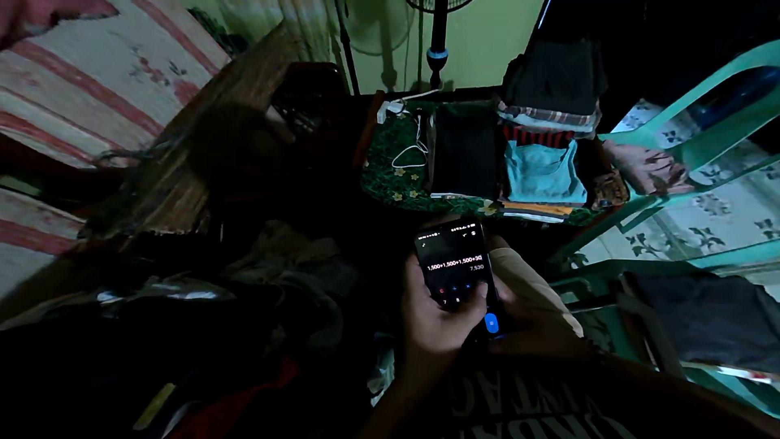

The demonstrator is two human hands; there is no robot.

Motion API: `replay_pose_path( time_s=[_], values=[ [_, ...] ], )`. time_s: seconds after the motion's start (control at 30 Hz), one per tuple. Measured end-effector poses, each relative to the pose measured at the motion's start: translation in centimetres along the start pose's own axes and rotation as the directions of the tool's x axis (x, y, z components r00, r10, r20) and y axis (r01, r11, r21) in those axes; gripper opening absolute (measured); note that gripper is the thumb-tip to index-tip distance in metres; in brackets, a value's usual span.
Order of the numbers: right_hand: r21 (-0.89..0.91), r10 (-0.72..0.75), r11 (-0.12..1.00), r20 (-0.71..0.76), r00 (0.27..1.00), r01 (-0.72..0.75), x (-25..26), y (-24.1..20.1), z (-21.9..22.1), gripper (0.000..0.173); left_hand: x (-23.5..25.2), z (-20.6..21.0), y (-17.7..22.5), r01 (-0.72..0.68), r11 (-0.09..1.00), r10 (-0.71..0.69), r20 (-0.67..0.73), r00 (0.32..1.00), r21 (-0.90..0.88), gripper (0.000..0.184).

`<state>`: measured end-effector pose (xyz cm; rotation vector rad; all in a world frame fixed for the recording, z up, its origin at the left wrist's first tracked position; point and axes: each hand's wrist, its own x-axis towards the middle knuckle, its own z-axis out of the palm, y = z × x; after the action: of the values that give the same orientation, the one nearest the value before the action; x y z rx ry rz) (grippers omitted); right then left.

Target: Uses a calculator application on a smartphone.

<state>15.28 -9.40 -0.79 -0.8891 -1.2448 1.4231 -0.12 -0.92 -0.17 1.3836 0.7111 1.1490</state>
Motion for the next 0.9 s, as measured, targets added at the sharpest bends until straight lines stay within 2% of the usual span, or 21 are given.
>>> replay_pose_path(
  time_s=[0.17,0.33,0.9],
  values=[
    [0.023,0.023,0.999,-0.009,1.000,-0.022,-0.2,-0.1,0.4,0.082,-0.2,-0.2,-0.2,-0.016,0.999,0.016,-0.003,1.000,0.049,0.081],
    [0.074,-0.016,0.997,-0.001,1.000,0.016,-0.2,0.3,0.4,0.086,-0.2,-0.1,-0.6,-0.032,0.997,0.032,-0.005,0.999,0.073,0.079],
    [0.100,-0.008,0.995,0.002,1.000,0.008,-0.6,0.4,0.4,0.081,-0.1,-0.1,-1.1,-0.052,0.994,0.051,0.008,0.999,0.097,0.080]
  ],
)
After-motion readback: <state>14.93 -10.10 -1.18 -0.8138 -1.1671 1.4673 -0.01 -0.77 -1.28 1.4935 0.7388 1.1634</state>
